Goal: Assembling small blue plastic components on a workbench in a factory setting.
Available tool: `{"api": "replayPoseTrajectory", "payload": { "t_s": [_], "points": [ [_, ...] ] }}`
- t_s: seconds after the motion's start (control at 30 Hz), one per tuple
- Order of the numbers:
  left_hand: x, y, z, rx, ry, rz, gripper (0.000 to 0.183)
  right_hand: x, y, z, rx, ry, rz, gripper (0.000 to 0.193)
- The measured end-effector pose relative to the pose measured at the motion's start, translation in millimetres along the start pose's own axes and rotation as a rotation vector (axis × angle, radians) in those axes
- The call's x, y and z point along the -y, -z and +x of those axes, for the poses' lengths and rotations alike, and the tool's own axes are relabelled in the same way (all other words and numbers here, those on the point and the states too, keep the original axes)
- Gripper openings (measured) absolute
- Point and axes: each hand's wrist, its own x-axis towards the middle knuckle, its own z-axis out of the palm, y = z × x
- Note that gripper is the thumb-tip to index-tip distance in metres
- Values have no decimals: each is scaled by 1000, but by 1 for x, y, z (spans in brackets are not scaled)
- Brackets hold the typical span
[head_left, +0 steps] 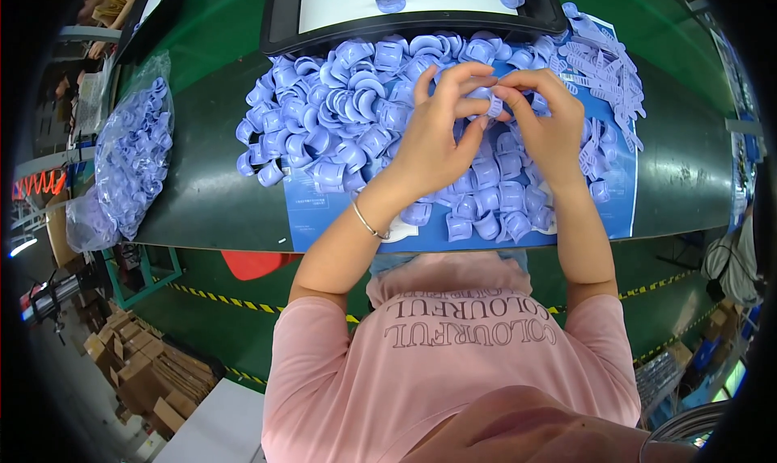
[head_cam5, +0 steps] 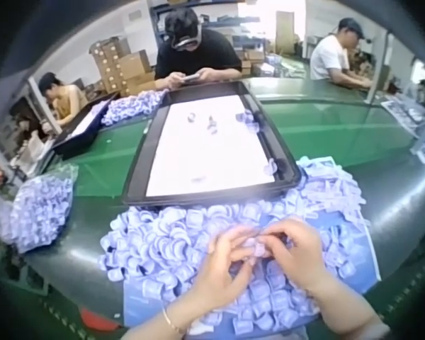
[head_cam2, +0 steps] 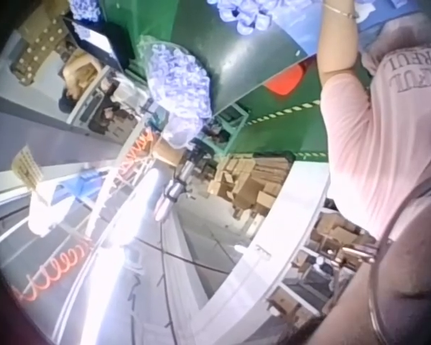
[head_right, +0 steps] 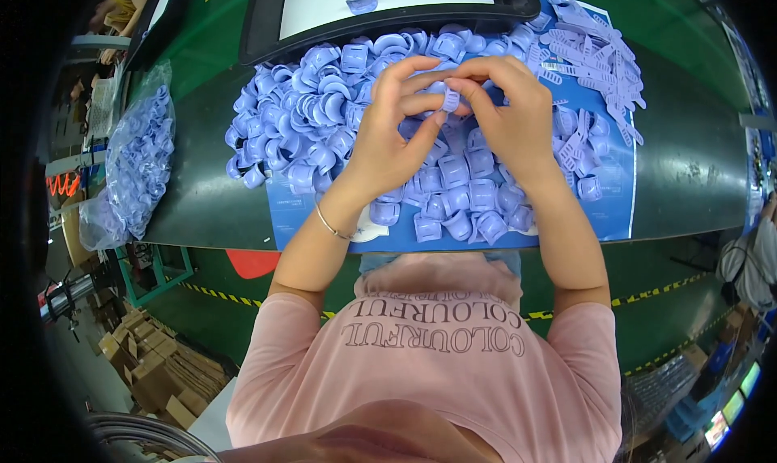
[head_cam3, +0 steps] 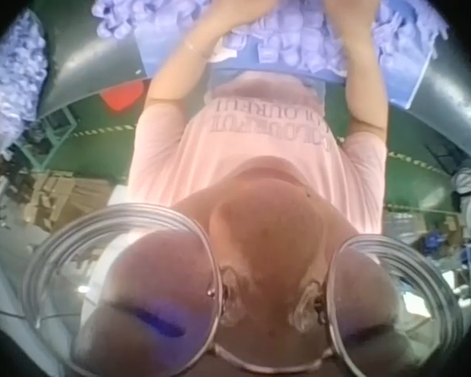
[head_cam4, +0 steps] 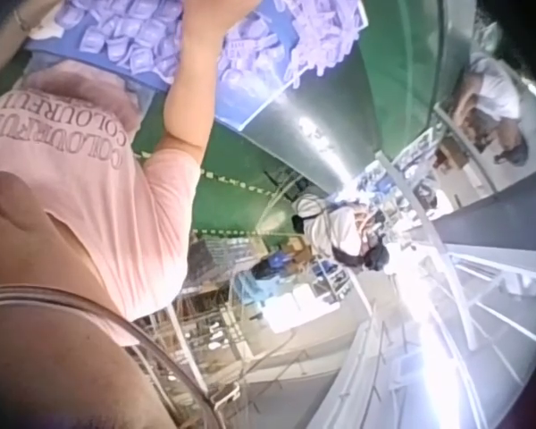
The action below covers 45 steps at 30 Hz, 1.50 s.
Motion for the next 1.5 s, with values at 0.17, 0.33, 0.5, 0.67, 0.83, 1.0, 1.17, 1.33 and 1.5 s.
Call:
{"api": "replayPoseTrajectory", "payload": {
  "t_s": [0.17,0.33,0.5,0.67,0.83,1.0,1.17,1.33,1.5],
  "points": [
    [5,-4,-3,-119,4,-2,45,1,0,-1,30,66,-39,13],
    [4,0,-2,-168,-36,211,46,7,-2,0,45,168,-112,16],
    [5,1,-1,-197,-88,321,45,2,-1,-1,92,64,-72,12],
    [4,1,1,-166,-75,359,48,-2,1,0,144,17,-6,9],
    [0,-1,0,-216,-53,281,52,0,0,1,170,183,-131,7],
    [1,5,0,-81,-101,360,51,1,-2,-1,137,237,-300,8],
    [1,4,1,-75,-108,217,52,1,-2,-3,153,7,-19,9],
    [2,6,1,-74,-171,129,56,-6,12,2,419,-289,545,12],
    [6,10,5,-210,-11,-207,59,-1,13,3,380,-112,349,7]
  ]
}}
